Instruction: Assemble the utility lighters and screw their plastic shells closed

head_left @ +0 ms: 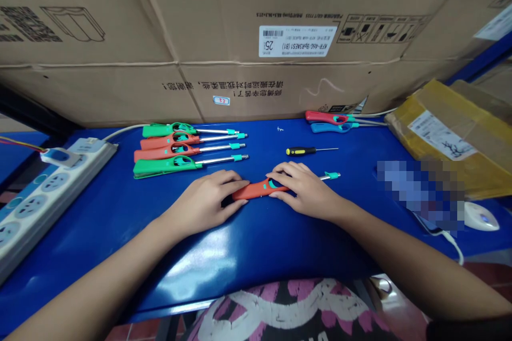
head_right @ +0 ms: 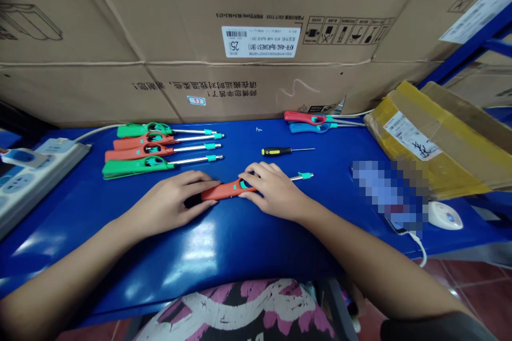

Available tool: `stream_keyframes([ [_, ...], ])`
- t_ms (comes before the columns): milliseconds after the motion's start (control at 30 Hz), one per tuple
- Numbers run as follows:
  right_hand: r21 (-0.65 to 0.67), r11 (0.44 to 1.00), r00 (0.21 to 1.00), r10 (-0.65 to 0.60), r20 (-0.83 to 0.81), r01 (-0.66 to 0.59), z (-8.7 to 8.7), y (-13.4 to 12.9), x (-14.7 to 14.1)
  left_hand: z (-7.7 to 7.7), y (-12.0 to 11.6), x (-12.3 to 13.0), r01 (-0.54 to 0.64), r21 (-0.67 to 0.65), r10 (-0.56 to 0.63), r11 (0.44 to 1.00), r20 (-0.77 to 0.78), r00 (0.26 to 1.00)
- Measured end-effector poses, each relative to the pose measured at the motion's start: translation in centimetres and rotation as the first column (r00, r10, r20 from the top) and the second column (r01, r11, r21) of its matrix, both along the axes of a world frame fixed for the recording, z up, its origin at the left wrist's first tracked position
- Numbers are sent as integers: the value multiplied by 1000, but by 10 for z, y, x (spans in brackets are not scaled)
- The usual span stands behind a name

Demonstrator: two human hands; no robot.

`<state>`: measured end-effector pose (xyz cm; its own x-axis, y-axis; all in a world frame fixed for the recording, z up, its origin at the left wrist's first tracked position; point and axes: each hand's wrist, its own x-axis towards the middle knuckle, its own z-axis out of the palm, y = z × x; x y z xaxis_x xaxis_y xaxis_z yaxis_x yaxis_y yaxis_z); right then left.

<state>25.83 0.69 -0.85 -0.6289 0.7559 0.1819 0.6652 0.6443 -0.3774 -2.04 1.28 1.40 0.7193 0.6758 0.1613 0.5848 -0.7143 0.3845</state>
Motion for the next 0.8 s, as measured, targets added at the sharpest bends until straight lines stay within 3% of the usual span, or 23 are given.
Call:
stream_keyframes([
  [467,-89,996,996,-7,-88,-1,-1,0,3,-5,-1,0,8,-62,-5,998,49,999],
  [800,-46,999,997,16,-71,-19,2,-1,5,-5,-3,3,15,-67,-10,998,67,998],
])
